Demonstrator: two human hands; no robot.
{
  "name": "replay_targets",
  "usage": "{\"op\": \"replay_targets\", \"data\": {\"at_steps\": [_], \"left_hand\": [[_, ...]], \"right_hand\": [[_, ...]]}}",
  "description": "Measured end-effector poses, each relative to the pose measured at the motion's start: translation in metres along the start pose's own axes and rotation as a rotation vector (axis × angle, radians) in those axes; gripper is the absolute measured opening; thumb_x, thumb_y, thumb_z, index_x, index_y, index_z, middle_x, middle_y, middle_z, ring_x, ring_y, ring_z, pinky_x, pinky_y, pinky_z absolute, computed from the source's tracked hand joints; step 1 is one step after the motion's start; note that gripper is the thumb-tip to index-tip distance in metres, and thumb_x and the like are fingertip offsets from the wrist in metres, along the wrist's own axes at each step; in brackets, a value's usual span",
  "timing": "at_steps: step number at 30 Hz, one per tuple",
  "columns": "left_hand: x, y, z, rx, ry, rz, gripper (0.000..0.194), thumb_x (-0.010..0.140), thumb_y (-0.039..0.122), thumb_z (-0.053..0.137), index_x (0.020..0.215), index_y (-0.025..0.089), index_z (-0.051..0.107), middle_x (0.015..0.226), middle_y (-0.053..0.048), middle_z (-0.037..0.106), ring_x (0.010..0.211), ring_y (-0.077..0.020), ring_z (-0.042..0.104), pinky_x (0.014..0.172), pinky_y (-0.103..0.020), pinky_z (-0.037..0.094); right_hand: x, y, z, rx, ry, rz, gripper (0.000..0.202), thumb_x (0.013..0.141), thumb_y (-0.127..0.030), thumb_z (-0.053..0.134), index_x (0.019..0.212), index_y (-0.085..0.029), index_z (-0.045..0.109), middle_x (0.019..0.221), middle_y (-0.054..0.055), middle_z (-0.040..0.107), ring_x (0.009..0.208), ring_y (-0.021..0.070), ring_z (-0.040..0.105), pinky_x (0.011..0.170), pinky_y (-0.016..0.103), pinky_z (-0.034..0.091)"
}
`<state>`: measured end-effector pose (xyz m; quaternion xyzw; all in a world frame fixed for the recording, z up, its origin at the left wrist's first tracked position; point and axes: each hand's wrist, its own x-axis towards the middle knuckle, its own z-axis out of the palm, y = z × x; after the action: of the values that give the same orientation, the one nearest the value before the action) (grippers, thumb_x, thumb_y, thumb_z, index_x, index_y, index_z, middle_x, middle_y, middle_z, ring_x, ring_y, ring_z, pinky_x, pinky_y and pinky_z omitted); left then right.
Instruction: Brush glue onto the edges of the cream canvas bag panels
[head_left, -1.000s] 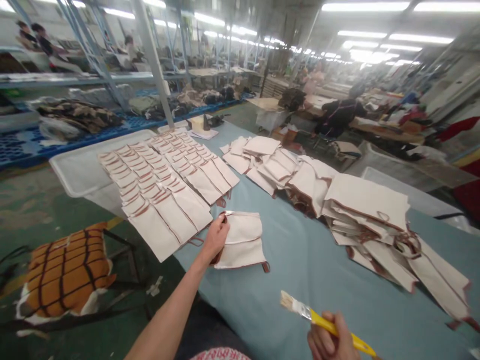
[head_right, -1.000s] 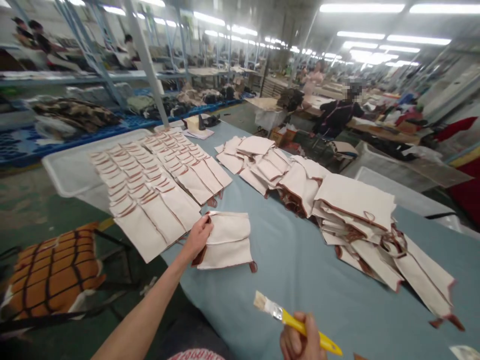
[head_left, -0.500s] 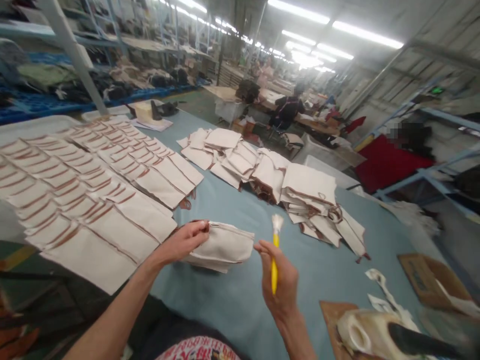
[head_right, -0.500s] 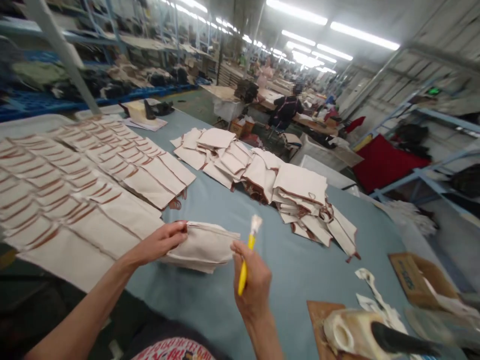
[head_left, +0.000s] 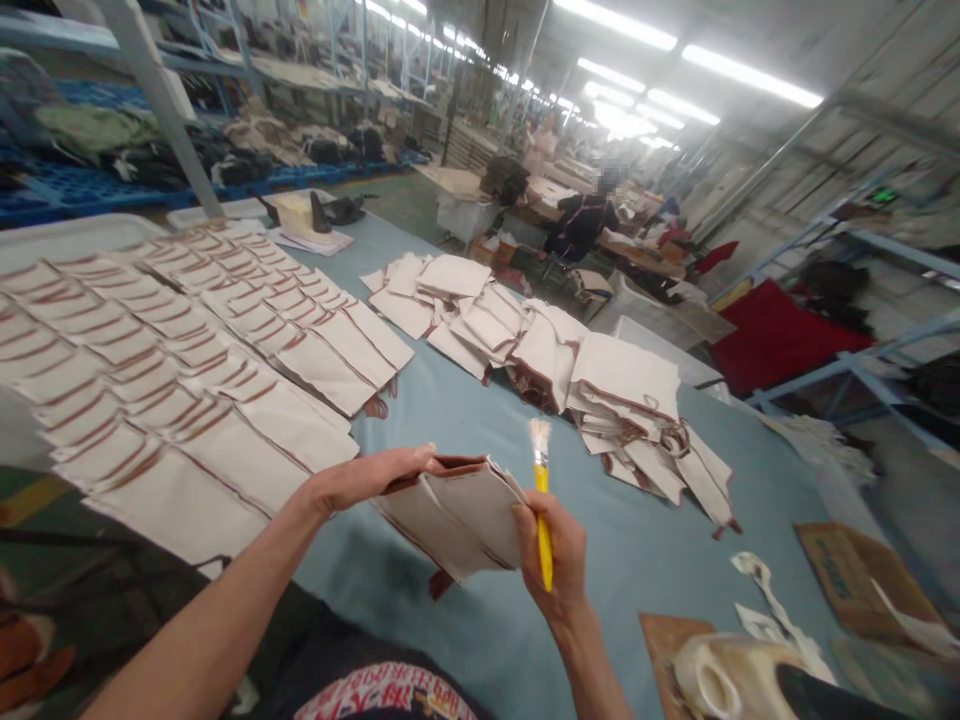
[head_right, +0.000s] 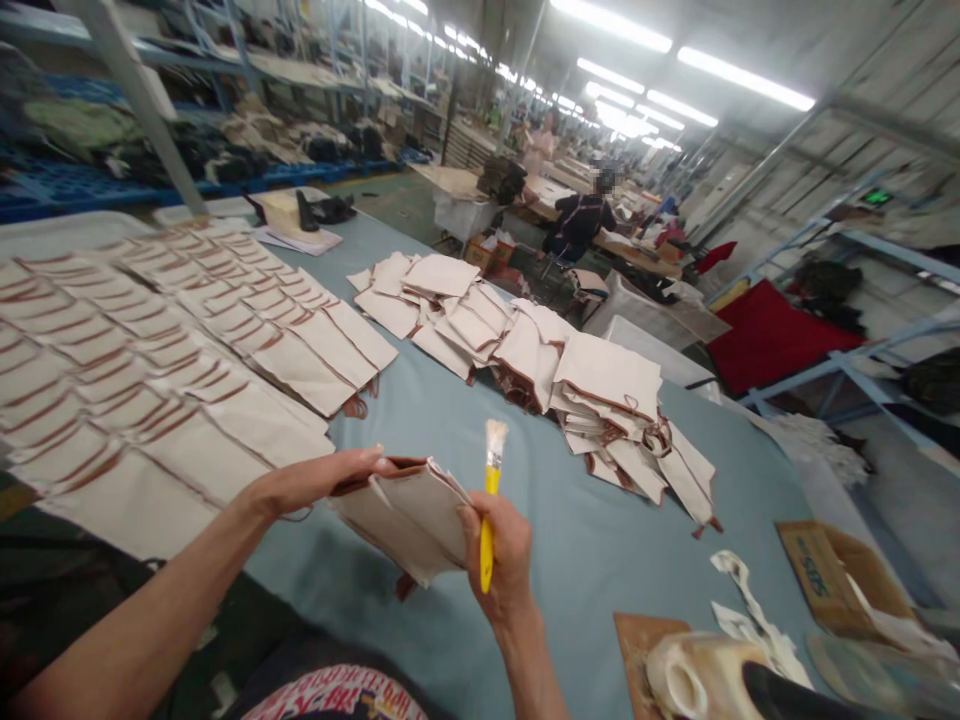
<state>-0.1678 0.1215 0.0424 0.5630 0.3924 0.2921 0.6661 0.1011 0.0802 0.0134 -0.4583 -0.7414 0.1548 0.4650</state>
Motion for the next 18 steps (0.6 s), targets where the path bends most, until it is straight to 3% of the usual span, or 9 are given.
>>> {"op": "replay_targets", "data": {"at_steps": [2, 4, 7, 10, 12, 14, 16, 18], "left_hand": [[-0.004, 0.003, -0.004, -0.014, -0.105, -0.061, 0.065, 0.098, 0.068, 0.038, 0.118, 0.023, 0.081, 0.118, -0.010, 0.081, 0.114, -0.0299, 0.072, 0.101, -0.042, 0.054], [-0.009, 0.008, -0.006, 0.077, -0.103, -0.005, 0.065, 0.100, 0.067, 0.036, 0.121, 0.025, 0.081, 0.123, -0.009, 0.079, 0.122, -0.0305, 0.070, 0.109, -0.041, 0.050], [-0.016, 0.018, -0.005, 0.300, 0.006, 0.113, 0.046, 0.091, 0.057, 0.060, 0.120, 0.028, 0.081, 0.123, -0.007, 0.080, 0.120, -0.0333, 0.070, 0.106, -0.041, 0.052], [-0.022, 0.028, 0.000, 0.441, 0.140, 0.225, 0.054, 0.076, 0.047, 0.081, 0.127, 0.030, 0.077, 0.136, -0.009, 0.073, 0.126, -0.0354, 0.065, 0.111, -0.046, 0.049], [-0.021, 0.035, 0.005, 0.515, 0.188, 0.290, 0.054, 0.070, 0.045, 0.087, 0.121, 0.031, 0.079, 0.152, -0.010, 0.062, 0.140, -0.0366, 0.053, 0.119, -0.050, 0.039], [-0.012, 0.038, 0.010, 0.567, 0.163, 0.314, 0.041, 0.069, 0.044, 0.088, 0.107, 0.030, 0.081, 0.162, -0.010, 0.049, 0.149, -0.0370, 0.041, 0.123, -0.051, 0.032], [0.006, 0.037, 0.015, 0.562, 0.087, 0.308, 0.031, 0.073, 0.041, 0.085, 0.100, 0.026, 0.080, 0.165, -0.010, 0.045, 0.150, -0.0362, 0.038, 0.123, -0.049, 0.031], [0.030, 0.031, 0.018, 0.508, 0.013, 0.283, 0.026, 0.076, 0.038, 0.081, 0.097, 0.024, 0.077, 0.154, -0.011, 0.055, 0.139, -0.0343, 0.048, 0.117, -0.043, 0.036]], "right_hand": [[-0.005, -0.005, -0.016, -0.042, 0.058, -0.002, 0.015, 0.098, -0.031, 0.062, 0.093, -0.027, 0.076, 0.079, 0.004, 0.077, 0.067, 0.0205, 0.071, 0.064, 0.031, 0.053], [-0.011, -0.009, -0.032, -0.100, 0.116, 0.021, 0.020, 0.098, -0.040, 0.063, 0.090, -0.028, 0.077, 0.081, 0.006, 0.078, 0.068, 0.0231, 0.072, 0.065, 0.034, 0.055], [-0.021, -0.013, -0.048, -0.188, 0.246, 0.046, 0.030, 0.097, -0.051, 0.062, 0.084, -0.029, 0.075, 0.079, 0.007, 0.077, 0.066, 0.0240, 0.070, 0.063, 0.035, 0.054], [-0.027, -0.016, -0.056, -0.232, 0.369, 0.071, 0.036, 0.097, -0.057, 0.061, 0.081, -0.028, 0.072, 0.075, 0.007, 0.074, 0.063, 0.0227, 0.066, 0.063, 0.035, 0.052], [-0.029, -0.016, -0.058, -0.230, 0.451, 0.131, 0.041, 0.096, -0.063, 0.061, 0.080, -0.026, 0.070, 0.071, 0.006, 0.072, 0.059, 0.0214, 0.063, 0.061, 0.034, 0.049], [-0.028, -0.014, -0.058, -0.222, 0.524, 0.199, 0.048, 0.092, -0.070, 0.060, 0.080, -0.025, 0.068, 0.069, 0.006, 0.069, 0.058, 0.0209, 0.060, 0.060, 0.033, 0.047], [-0.027, -0.010, -0.058, -0.212, 0.543, 0.244, 0.052, 0.090, -0.075, 0.060, 0.081, -0.024, 0.068, 0.069, 0.005, 0.068, 0.060, 0.0211, 0.059, 0.061, 0.033, 0.046], [-0.025, -0.005, -0.058, -0.205, 0.516, 0.276, 0.053, 0.090, -0.075, 0.059, 0.082, -0.023, 0.067, 0.069, 0.004, 0.067, 0.061, 0.0207, 0.059, 0.061, 0.032, 0.044]]}}
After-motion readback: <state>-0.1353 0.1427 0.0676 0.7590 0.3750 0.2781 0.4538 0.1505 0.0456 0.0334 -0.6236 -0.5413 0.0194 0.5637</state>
